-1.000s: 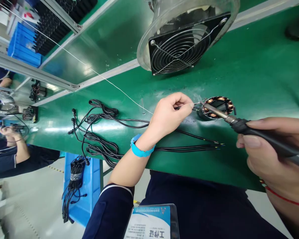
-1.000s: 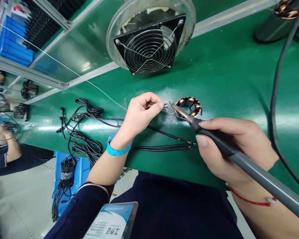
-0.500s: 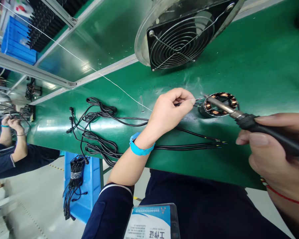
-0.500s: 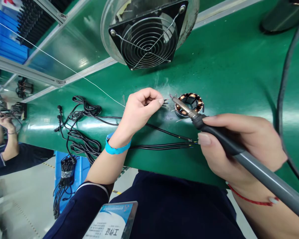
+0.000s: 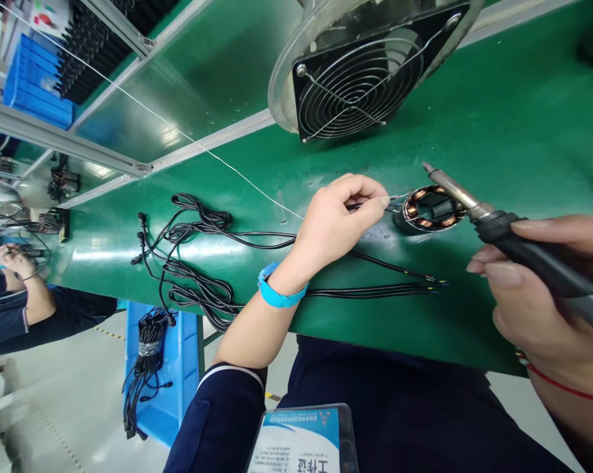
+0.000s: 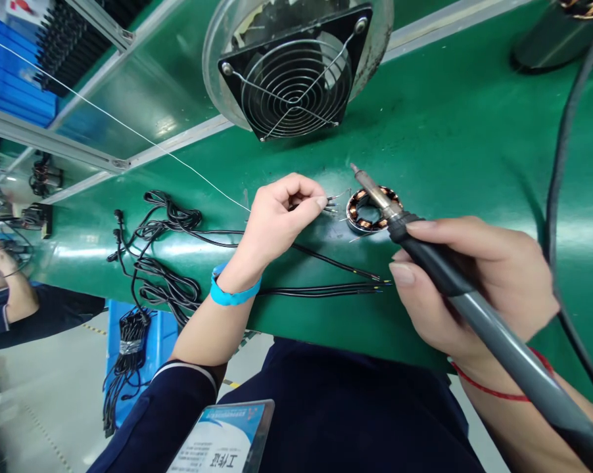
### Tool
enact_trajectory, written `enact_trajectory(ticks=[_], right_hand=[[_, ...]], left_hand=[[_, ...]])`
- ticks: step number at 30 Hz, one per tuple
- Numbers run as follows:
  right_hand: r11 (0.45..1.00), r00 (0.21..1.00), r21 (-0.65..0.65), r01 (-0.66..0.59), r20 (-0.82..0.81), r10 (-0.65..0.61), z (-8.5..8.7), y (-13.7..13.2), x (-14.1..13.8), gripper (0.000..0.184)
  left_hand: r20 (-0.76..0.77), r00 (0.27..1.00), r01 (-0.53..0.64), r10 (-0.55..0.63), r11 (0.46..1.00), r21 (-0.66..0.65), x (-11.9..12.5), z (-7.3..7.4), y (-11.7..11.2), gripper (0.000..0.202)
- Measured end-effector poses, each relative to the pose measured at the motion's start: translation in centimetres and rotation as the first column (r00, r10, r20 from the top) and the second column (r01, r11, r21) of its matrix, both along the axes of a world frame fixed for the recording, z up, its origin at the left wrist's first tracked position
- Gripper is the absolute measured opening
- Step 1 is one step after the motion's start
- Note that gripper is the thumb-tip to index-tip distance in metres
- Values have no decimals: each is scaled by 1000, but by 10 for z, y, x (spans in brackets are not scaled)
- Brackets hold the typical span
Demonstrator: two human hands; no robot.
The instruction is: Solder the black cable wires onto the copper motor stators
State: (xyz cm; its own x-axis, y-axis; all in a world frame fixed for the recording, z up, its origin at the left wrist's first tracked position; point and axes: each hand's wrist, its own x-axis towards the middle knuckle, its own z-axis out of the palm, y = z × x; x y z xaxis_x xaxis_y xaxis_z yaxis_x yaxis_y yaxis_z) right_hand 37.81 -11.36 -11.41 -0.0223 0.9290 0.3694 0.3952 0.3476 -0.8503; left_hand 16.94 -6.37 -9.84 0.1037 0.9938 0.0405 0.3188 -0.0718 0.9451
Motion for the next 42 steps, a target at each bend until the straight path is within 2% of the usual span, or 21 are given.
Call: enact_trajectory(ticks=[3,8,12,14,17,23,30,33,36,42], right_hand=[[994,995,74,-85,68,80,5,2,-3,33],[998,998,49,-34,59,31,11,7,-13,42],[992,960,82,-95,272,70,23,20,-22,39],[989,944,79,-128,315,97,26,26,-25,40],[991,944,80,-110,320,79,24,31,-30,41],[993,952,80,-82,300,54,13,31,-31,47],[1000,977,21,-14,214,9,15,28,-36,46],[998,989,29,-61,136,56,14,27,-38,47],[998,990,16,-67,129,64,14,27,-38,46],[992,980,125,-10,198,-15,15,31,-33,42]], left_hand=[[-27,1000,15,-13,998,54,0,0,-1,11],[-16,1000,8,-6,995,99,-1,3,-5,11],[3,999,31,-32,990,139,-3,4,-10,14],[2,998,62,-63,984,167,-4,6,-12,12],[1,995,97,-101,965,242,-6,8,-14,10],[-48,995,101,-90,939,329,-4,10,-17,9],[-176,983,128,-54,885,447,-3,6,-18,9],[-266,962,180,-62,875,450,-4,4,-19,9],[-330,941,227,-77,867,444,-5,4,-20,10],[-194,978,140,-71,920,367,-5,3,-18,8]])
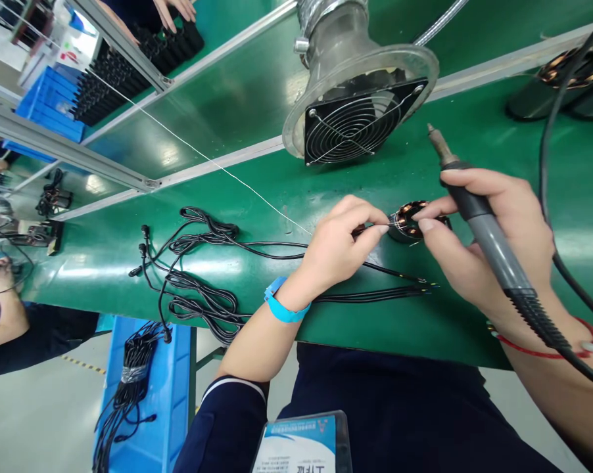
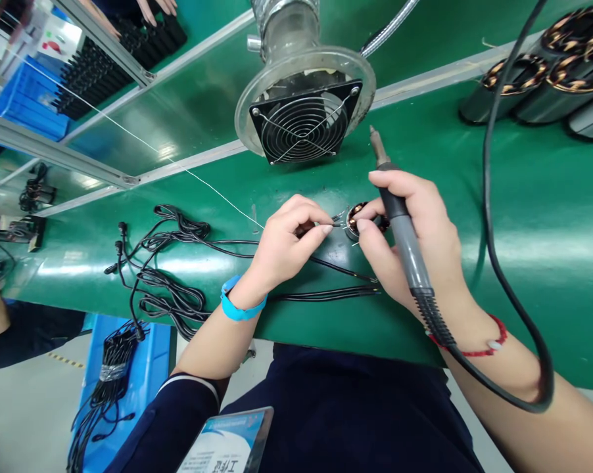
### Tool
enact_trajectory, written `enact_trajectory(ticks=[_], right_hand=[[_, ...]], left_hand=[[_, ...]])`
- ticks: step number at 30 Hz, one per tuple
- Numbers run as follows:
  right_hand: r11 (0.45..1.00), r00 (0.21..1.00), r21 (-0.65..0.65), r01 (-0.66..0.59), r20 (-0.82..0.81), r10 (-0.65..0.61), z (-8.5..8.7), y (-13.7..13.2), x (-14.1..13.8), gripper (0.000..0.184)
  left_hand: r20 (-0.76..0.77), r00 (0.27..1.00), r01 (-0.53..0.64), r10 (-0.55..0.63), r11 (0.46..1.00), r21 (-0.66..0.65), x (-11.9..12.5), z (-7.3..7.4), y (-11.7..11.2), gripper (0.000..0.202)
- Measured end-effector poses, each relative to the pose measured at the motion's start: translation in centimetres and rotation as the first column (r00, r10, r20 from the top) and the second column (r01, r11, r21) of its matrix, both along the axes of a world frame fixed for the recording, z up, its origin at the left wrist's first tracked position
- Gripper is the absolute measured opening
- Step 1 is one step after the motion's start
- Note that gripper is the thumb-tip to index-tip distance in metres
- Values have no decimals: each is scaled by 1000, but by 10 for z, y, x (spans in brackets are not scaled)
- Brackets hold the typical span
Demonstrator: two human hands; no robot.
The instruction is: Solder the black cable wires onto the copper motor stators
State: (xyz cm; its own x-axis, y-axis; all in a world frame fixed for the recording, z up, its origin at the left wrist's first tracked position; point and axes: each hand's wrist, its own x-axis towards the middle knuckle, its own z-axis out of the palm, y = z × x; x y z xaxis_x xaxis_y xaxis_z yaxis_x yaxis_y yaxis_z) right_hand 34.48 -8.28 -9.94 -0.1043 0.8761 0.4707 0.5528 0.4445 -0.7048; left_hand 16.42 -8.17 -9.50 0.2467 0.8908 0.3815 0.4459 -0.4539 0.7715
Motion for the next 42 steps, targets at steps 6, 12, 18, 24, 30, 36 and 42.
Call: enact_trajectory(ticks=[6,12,18,24,30,36,42], right_hand=[[997,999,-62,-40,31,42,-4,0,0,41],[998,1000,-68,16,-21,-17,-2,-1,-5,44],[999,999,-51,6,-52,-8,2,-1,-6,40],[998,997,56,24,-70,-20,9,-22,15,34],[994,992,89,-71,-98,79,-3,-43,35,14],[993,991,66,-98,-88,103,-6,-47,43,7],[982,986,-101,160,-22,-163,-30,-77,72,40]], left_hand=[[2,1000,-2,3,997,-73,-1,0,1,13],[-138,990,-29,42,996,89,0,-2,-1,16],[-104,993,-46,58,993,108,1,-1,-5,11],[-31,998,-63,60,987,-145,7,5,-8,12],[-21,994,-105,103,982,-159,14,5,-10,15],[-37,991,-129,125,978,-161,16,4,-10,16],[-31,991,-133,129,978,-163,16,6,-10,16]])
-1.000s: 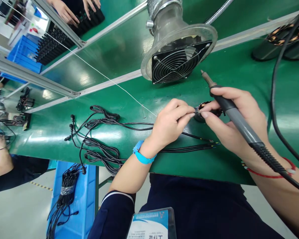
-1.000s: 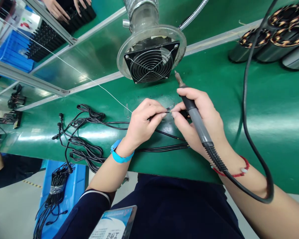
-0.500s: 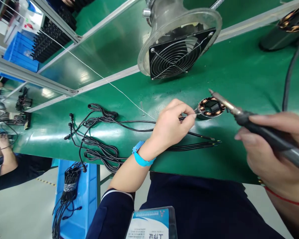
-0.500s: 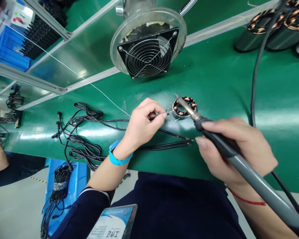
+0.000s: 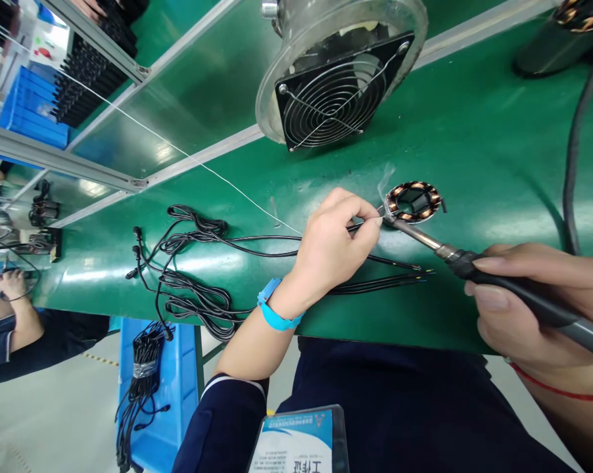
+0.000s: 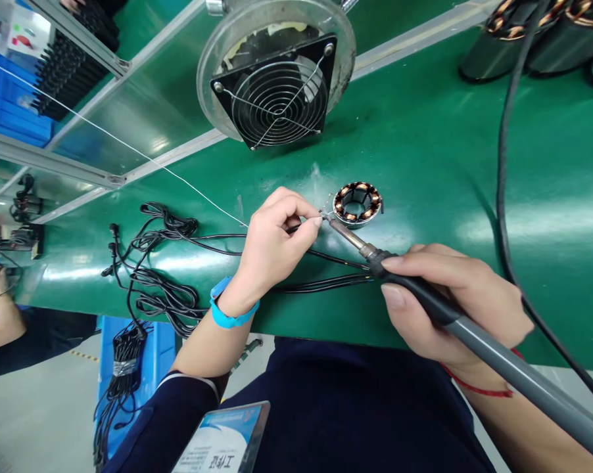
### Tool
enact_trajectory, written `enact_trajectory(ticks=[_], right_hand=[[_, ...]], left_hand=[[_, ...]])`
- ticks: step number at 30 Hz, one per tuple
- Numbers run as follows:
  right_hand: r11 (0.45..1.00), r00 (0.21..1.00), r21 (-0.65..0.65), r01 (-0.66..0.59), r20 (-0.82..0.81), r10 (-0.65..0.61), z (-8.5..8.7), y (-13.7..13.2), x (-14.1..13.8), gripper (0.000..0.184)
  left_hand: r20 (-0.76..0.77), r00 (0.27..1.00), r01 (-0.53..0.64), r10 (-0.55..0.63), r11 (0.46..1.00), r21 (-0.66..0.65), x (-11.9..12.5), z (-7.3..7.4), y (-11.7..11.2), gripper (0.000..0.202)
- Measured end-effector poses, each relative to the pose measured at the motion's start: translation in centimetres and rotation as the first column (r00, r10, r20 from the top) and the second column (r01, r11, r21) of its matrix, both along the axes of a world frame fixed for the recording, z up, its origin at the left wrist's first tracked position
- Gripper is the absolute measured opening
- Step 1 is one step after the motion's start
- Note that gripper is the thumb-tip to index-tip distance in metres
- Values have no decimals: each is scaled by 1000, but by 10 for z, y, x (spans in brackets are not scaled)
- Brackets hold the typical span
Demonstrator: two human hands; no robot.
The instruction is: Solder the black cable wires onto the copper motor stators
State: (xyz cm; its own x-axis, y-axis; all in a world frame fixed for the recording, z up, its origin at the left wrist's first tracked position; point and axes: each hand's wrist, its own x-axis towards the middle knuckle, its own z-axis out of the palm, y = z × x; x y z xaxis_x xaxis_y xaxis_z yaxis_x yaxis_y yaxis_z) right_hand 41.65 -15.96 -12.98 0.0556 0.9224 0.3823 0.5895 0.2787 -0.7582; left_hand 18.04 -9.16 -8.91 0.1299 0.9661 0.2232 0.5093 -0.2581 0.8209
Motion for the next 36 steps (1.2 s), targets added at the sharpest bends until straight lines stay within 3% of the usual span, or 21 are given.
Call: enact_trajectory(ticks=[3,6,11,14,18,21,24,27,31,36], right_hand=[[1000,1000,-4,17,11,-17,-3,-6,4,43],[1000,1000,-13,-14,23,14,4,3,-4,39],[956,957,40,-291,20,291,23,25,-24,13],[963,968,115,-243,-35,248,25,29,-31,8],[955,976,221,-199,-48,214,23,29,-35,22],[963,973,138,-231,43,228,31,31,-39,38],[979,979,46,-201,30,200,42,37,-46,47],[979,979,22,-202,22,202,45,49,-53,43],[968,957,-40,-249,142,252,39,61,-55,44],[972,958,-12,-234,170,232,35,60,-59,43]], left_hand=[[-20,1000,-4,4,1000,-12,0,1,0,16],[-27,1000,-11,10,1000,-17,0,1,0,16],[-26,1000,-16,15,1000,-7,0,1,0,16],[-6,1000,-12,13,1000,12,0,0,0,16],[11,1000,-10,10,999,38,0,-1,0,16],[-24,1000,-5,6,1000,23,0,0,0,16],[-41,999,-5,7,1000,29,0,0,0,15],[-38,999,-10,12,998,69,0,-1,1,14],[-60,998,-12,18,995,96,0,-1,0,14],[-51,999,-13,15,999,49,1,4,-1,14]])
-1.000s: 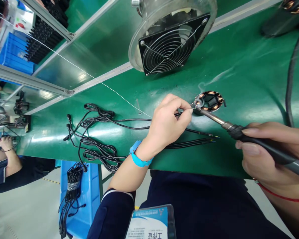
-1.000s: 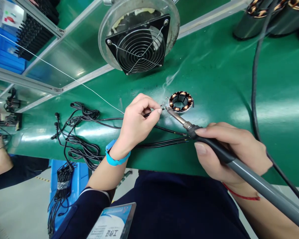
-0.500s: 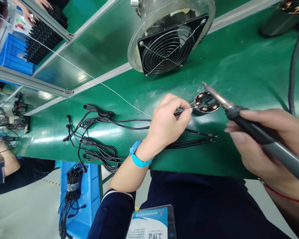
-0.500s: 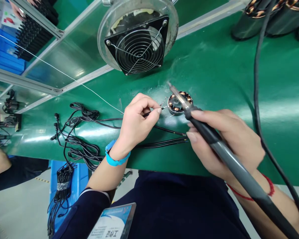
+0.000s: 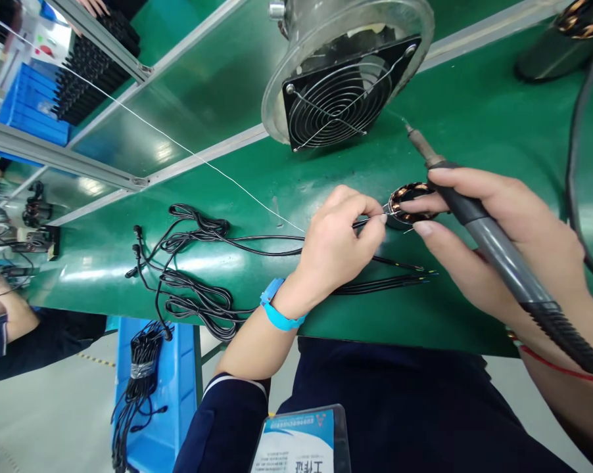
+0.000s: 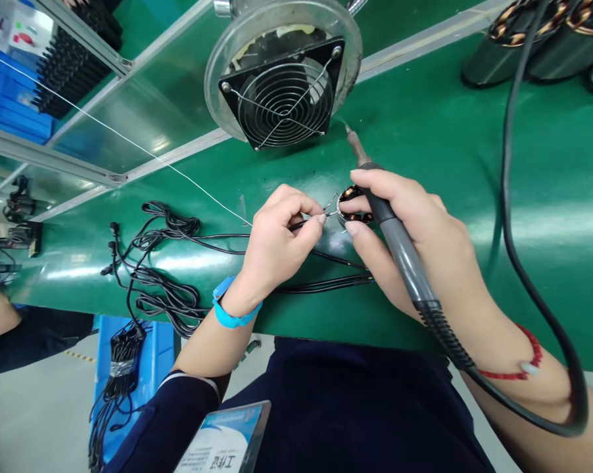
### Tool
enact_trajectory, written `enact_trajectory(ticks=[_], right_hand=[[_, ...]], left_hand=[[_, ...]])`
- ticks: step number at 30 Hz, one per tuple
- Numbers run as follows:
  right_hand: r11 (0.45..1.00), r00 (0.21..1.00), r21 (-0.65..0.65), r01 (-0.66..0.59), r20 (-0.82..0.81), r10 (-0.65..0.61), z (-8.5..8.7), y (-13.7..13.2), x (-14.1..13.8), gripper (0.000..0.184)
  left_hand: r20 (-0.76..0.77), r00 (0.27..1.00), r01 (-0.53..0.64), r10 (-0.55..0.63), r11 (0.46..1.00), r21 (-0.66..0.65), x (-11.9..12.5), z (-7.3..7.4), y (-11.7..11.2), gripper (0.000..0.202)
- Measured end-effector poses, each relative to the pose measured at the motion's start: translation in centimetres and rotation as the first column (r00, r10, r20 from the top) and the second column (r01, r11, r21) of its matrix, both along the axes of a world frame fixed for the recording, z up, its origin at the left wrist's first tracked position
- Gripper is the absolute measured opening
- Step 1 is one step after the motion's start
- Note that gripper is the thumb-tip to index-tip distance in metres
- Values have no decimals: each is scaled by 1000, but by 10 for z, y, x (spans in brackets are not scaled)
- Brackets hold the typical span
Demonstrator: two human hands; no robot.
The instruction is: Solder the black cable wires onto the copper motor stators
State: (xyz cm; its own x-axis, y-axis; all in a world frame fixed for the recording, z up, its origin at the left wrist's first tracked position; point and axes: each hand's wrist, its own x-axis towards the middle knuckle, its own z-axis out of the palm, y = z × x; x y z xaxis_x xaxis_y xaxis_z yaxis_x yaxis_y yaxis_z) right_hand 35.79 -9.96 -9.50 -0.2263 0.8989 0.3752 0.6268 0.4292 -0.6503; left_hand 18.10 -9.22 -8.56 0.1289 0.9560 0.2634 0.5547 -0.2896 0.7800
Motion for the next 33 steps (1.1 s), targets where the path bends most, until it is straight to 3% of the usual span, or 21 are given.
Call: enact_trajectory(ticks=[3,6,10,12,15,19,25,30,33], right_hand=[[996,998,66,63,22,-65,-1,-2,-4,42],[993,992,112,29,116,-42,-5,-1,-7,39],[991,986,135,-6,166,-17,-9,-1,-10,39],[994,994,106,14,107,-25,-7,-3,-12,40],[997,998,52,53,-23,-52,-3,-5,-14,42],[996,994,41,74,-83,-71,-1,-5,-15,44],[997,980,17,77,-183,-72,-7,0,-19,39],[998,981,-14,65,-180,-67,-8,3,-13,41],[997,996,53,-49,-78,53,-8,4,-1,44]], left_hand=[[77,997,24,-13,989,-144,-2,2,2,12],[206,978,90,-31,955,-282,-4,2,4,10],[294,955,127,-28,937,-325,-8,-1,6,11],[289,956,127,-48,957,-260,-9,-2,5,11],[215,969,132,-122,991,-33,-10,-4,4,11],[-10,987,156,-158,966,208,-10,-9,1,15],[-198,968,200,-151,945,258,-9,-12,-2,16],[-189,976,162,-109,943,291,-8,-13,-1,16],[-138,985,132,-99,958,256,-8,-12,0,14]])
